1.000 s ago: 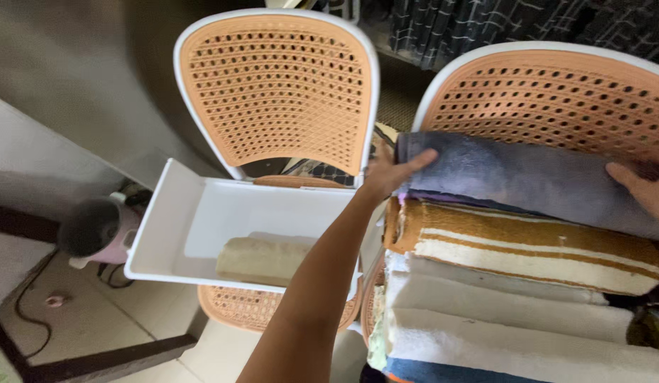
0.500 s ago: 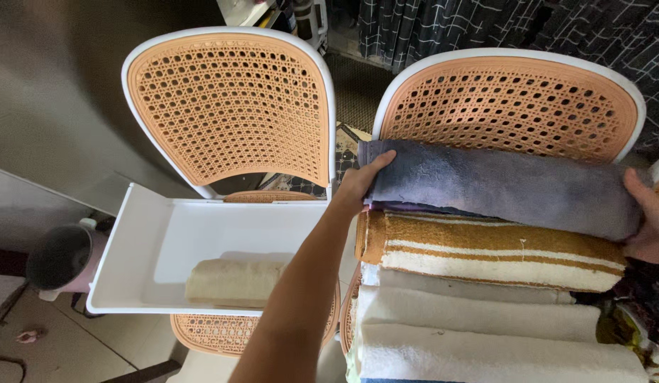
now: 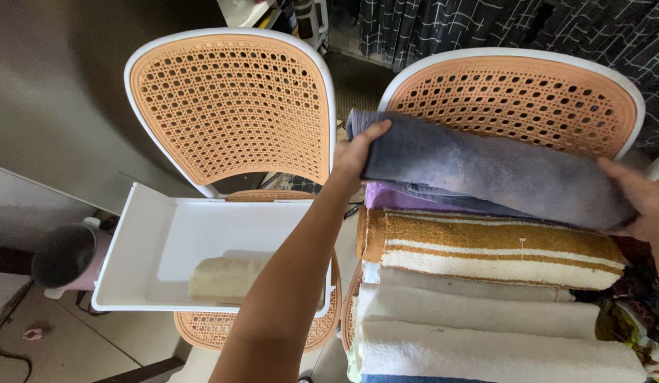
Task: The person folds several towels of different colors and patterns on the floor and then stacks them neatly on a white plastic tray placed on a chair. Towels handled include patterned, beige, grey, purple, striped, and white varieties.
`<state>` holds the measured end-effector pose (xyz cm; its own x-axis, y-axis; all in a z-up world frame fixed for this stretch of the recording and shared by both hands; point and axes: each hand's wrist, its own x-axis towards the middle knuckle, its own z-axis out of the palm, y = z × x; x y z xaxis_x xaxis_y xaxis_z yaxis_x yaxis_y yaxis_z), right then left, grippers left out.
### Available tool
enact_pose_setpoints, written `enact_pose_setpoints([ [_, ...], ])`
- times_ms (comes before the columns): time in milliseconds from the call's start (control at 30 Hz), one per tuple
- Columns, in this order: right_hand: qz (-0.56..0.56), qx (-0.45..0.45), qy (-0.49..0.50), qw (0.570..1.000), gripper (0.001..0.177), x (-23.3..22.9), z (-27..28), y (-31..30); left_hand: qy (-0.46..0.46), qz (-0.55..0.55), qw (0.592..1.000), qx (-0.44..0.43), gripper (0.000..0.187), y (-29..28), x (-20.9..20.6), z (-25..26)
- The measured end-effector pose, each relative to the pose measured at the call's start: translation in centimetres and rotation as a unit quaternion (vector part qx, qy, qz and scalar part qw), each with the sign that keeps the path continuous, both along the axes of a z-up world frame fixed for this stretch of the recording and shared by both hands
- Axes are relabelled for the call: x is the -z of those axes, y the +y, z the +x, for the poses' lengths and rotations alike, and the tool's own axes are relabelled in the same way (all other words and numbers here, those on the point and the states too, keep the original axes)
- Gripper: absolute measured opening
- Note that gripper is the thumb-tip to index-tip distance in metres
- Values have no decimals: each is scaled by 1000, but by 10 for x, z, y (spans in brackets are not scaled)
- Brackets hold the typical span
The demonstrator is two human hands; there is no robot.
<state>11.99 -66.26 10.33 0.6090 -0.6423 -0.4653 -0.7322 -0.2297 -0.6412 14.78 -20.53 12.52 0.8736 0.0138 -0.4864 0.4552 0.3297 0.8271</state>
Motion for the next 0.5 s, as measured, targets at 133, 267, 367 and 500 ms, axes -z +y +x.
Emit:
enact_pose_setpoints([
  [133, -121, 20, 30, 992, 96, 30, 20, -20, 26, 8, 999, 35, 73, -1, -16, 0],
  [267, -62, 26, -49, 997, 92, 37, -2, -28, 45, -42, 998, 23, 61, 0, -26, -5],
  [367, 134, 120, -91, 979, 96, 23, -44, -4, 54, -42, 997, 24, 56, 1, -31, -11],
  [500, 369, 156, -96, 911, 121, -15, -71, 66, 68, -70, 995, 24, 52, -5, -37, -6],
])
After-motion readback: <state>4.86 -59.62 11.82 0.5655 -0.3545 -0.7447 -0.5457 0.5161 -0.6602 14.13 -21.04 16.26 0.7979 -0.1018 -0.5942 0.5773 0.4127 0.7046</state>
